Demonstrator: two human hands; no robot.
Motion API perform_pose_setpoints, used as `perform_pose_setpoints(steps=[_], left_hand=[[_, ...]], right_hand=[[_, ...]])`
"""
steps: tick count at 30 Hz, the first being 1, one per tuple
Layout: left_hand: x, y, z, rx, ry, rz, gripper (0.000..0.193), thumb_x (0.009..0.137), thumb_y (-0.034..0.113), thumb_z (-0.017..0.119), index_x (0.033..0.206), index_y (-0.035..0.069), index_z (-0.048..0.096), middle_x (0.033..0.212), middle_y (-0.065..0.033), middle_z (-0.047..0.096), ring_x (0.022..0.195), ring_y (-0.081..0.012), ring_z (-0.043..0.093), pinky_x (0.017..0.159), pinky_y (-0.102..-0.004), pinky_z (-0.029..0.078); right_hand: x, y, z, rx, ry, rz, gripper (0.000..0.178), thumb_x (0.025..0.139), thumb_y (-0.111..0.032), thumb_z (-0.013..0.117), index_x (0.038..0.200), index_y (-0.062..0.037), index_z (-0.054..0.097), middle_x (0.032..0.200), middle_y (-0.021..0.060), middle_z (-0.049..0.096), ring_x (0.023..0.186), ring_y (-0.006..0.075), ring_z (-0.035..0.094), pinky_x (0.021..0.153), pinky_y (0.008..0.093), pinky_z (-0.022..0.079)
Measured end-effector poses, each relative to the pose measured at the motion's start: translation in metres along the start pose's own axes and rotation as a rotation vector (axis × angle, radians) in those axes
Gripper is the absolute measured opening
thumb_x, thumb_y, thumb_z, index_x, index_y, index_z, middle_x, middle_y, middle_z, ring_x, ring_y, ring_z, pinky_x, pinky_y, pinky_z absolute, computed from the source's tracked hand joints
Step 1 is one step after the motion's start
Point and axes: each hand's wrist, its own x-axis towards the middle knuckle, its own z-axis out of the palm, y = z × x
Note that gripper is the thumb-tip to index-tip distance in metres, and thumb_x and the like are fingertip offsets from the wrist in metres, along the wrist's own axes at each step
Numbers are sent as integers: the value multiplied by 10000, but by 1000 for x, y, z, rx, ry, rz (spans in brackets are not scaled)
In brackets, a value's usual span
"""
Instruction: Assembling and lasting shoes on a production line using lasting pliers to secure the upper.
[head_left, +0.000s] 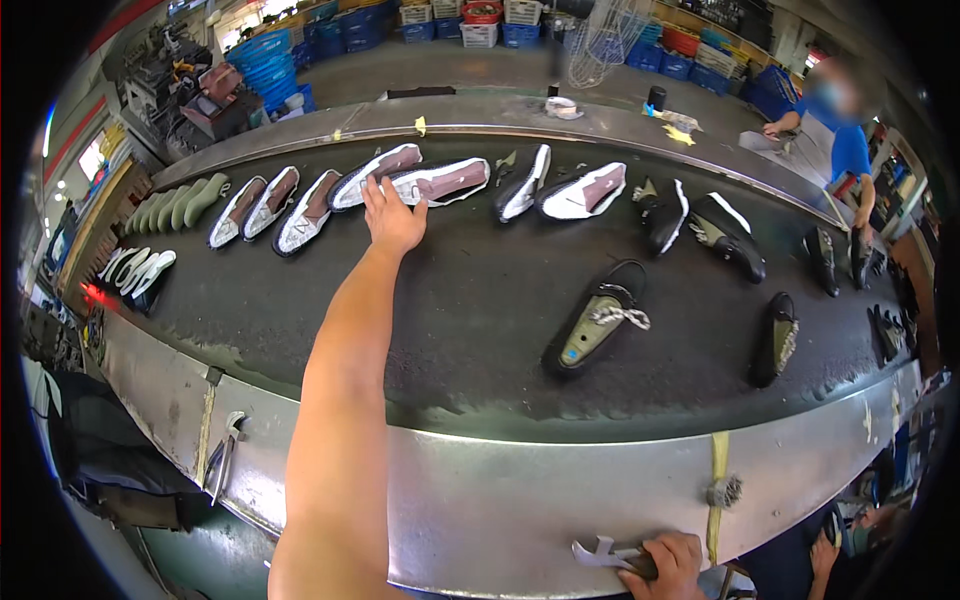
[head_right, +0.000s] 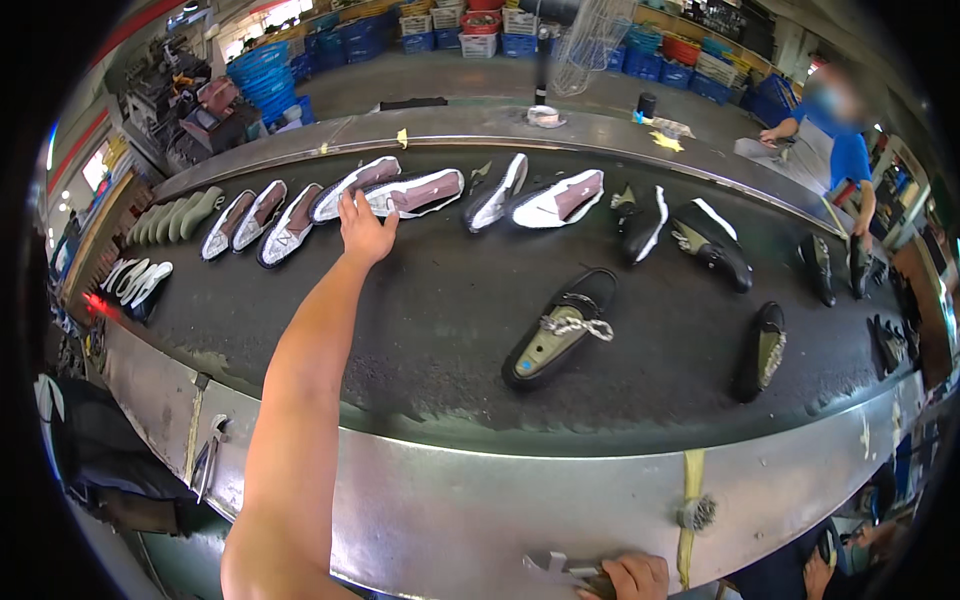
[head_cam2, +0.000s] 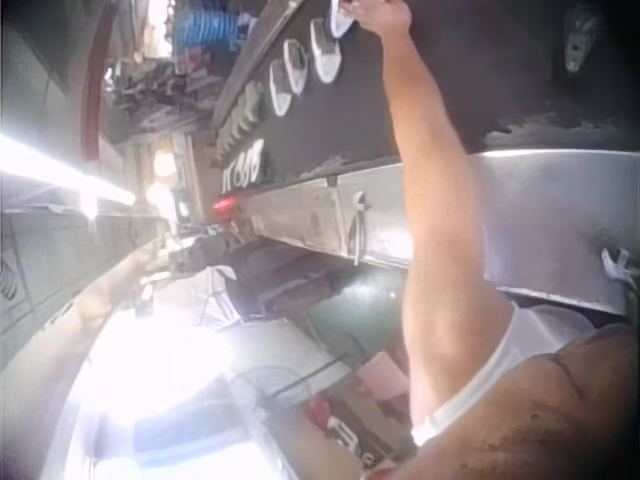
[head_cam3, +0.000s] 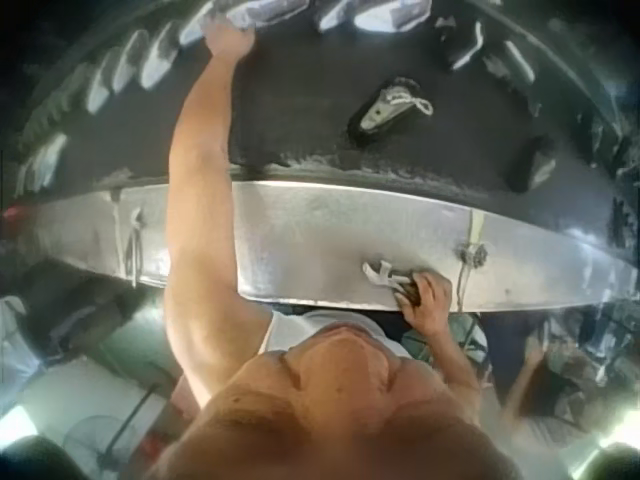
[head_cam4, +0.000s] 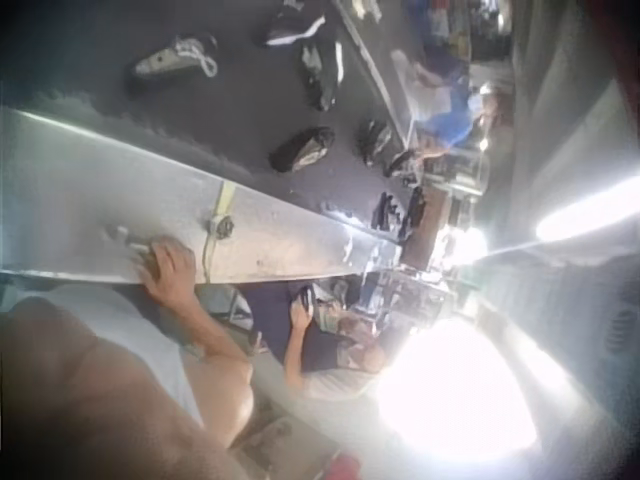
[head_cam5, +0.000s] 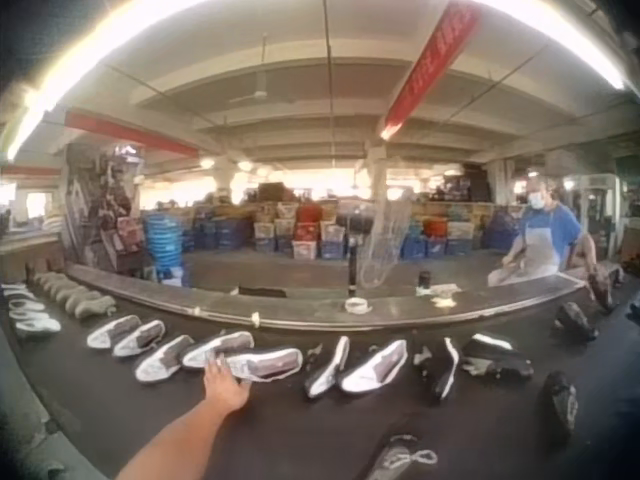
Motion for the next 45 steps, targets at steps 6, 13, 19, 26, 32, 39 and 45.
perform_pose_setpoints(steps=[6,13,19,26,32,39,45], left_hand=[[54,-22,-3,119,-187,-56,945,848,521,686,1523,6,273,1623,-201,185,1489,-351,220,1182,-540,232],[52,-27,-38,311,-276,118,834,680,746,731,1249,136,710,1611,-210,243,1503,-374,183,1165,-583,196],[76,-43,-59,375,-473,21,886,679,811,683,1316,196,674,1618,-203,205,1477,-433,188,1172,-547,214],[64,-33,-48,355,-510,68,911,793,837,514,1310,100,658,1508,-232,399,1374,-378,431,1117,-510,356],[-6,-23,-75,207,-383,-110,912,806,768,587,1238,-32,663,1409,-304,507,1284,-391,537,1047,-418,458],[-155,-31,-246,252,-648,53,856,772,819,569,1092,45,746,1237,-240,607,1152,-345,618,953,-413,507],[-302,-58,-373,91,-634,-60,723,732,710,725,894,5,755,1038,-281,640,904,-396,669,801,-440,526]], right_hand=[[-6,4,7,-7,-6,-22,522,823,-351,790,1169,4,625,1119,217,615,973,401,598,830,509,483],[1,-2,5,-8,-9,-29,531,788,-282,821,1162,27,603,1137,209,579,944,392,588,802,511,477],[2,-5,13,-20,2,1,515,825,-323,787,1162,22,607,1086,210,603,915,382,609,798,506,478],[2,-15,19,-53,29,24,507,807,-336,784,1141,9,622,1074,217,641,923,392,627,813,511,477],[8,-28,17,-27,-1,107,481,801,-297,768,1154,-5,622,1095,208,647,1021,403,602,916,519,453],[3,-25,26,-19,187,-63,465,681,-308,826,1018,-51,635,988,125,616,924,347,586,846,471,442],[-1,-32,30,-5,297,-135,447,729,-280,798,1063,-46,613,1024,136,612,953,356,574,854,474,435]])
